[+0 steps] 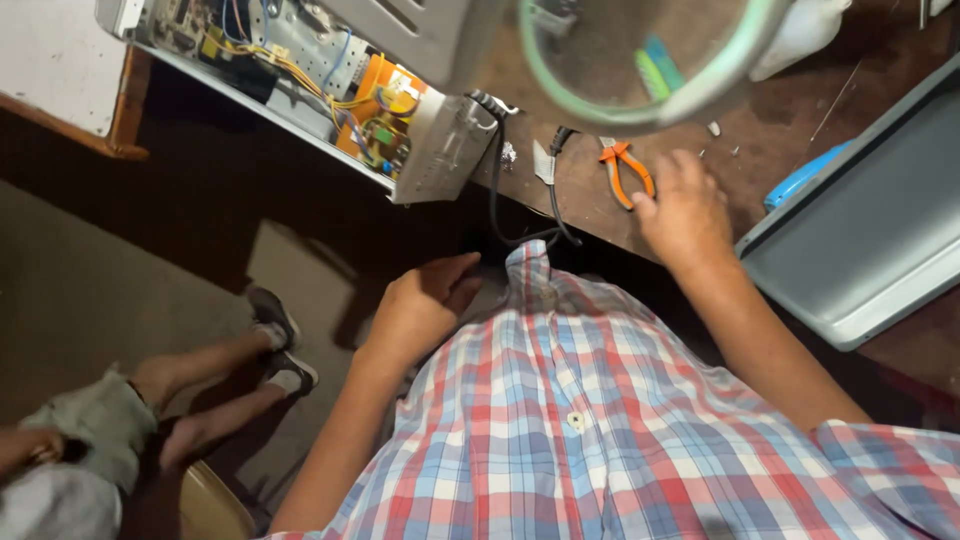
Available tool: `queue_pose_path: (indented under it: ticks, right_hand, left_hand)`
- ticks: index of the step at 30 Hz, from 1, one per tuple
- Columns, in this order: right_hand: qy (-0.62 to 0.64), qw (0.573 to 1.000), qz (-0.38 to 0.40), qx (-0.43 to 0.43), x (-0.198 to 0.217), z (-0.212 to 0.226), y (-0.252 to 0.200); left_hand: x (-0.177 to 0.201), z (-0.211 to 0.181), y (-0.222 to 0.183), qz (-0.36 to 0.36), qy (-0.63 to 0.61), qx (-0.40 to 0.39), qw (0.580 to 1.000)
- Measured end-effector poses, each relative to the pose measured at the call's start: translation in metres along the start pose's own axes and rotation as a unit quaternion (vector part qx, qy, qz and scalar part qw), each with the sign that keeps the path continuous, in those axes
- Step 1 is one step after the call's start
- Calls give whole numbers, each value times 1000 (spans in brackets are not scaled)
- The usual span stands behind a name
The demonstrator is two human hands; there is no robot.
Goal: Repairing and cleaning electronic components of an appliance using a toothbrush and cleaning solution
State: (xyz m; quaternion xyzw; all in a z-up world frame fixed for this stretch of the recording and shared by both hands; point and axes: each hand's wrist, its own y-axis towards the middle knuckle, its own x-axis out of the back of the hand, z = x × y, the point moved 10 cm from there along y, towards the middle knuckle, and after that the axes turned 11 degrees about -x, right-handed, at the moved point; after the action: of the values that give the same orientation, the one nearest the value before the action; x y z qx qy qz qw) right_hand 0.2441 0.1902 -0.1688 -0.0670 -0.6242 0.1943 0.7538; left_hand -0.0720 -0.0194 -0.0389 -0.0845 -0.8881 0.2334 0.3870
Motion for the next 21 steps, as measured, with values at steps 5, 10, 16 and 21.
queue_pose_path:
  ticks: [5, 10, 16, 21]
  right_hand:
    - [0, 976, 114, 186, -10, 111, -15]
    - [-85, 977, 1, 197, -70, 125, 14]
    - [-81, 991, -4, 108, -36, 78, 15]
    - [-48, 993, 14, 111, -42, 64, 0]
  left_hand:
    - [-29, -20, -7, -11, -12, 19, 1000]
    - [8, -97, -37, 17, 45, 78, 996]
    - [-19, -30, -79, -23, 35, 111, 993]
    - [-34, -6, -101, -30, -12, 105, 994]
